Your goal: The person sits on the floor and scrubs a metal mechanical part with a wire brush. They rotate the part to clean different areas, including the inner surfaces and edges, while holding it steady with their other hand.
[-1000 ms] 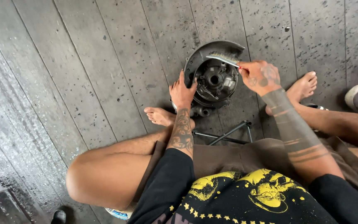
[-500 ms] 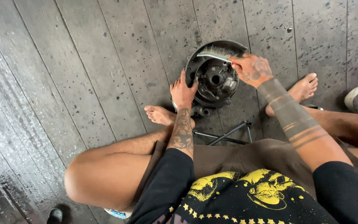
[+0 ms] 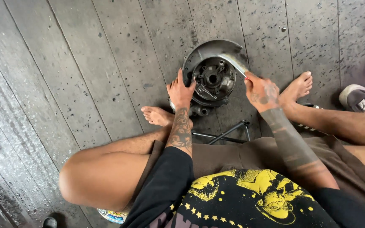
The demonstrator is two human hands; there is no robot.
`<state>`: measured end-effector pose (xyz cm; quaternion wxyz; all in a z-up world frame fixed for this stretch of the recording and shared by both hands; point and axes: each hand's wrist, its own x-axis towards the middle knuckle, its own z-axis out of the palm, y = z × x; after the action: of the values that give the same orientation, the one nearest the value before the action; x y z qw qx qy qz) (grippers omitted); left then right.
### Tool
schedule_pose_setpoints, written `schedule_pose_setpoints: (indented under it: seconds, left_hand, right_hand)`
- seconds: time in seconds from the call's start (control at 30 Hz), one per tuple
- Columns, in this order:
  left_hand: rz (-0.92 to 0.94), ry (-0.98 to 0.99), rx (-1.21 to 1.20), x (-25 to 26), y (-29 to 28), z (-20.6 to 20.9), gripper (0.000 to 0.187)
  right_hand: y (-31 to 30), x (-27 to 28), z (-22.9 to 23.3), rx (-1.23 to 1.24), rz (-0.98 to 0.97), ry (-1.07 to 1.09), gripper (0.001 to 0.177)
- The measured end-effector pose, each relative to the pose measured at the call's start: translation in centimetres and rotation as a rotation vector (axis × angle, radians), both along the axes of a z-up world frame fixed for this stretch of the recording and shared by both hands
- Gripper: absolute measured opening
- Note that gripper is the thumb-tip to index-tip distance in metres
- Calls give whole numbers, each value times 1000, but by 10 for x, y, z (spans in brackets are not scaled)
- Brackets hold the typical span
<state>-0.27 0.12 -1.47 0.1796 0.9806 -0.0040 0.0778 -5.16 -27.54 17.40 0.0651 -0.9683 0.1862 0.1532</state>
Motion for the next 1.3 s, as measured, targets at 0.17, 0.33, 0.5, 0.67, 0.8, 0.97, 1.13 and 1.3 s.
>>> schedule_pose_setpoints:
  seconds: [0.17,0.33,0.5,0.67,0.8,0.97,1.13,1.3]
  left_hand:
    - [0,58,-11,2,-1,8,70]
    - [13,36,-7,3,-5,1,72]
    - [1,55,-7,0,0,-3,74]
    - [-1,119,-1,2,-1,9,74]
    - [-2,146,5,1,3,9,78]
    - [-15,103,-6,3,4,2,77]
    - [-17,81,-5,7,3,2,79]
    - [-10,128,-10,4,2,5,78]
  right_hand:
    - [9,45,-43,191,65,-56,27]
    - [-34,7,-22,163,-4,-29,33]
    - [-16,-1,-21,174,-3,-65,32]
    - [6,36,-65,244,-9,-84,31]
    - [-44,10,-25,254,-76,22,30]
    - [-81,-36,-1,375,-176,94,36]
    - [-74,0,-27,465,-192,43,30]
    - [-58,1,-12,455,-170,57,30]
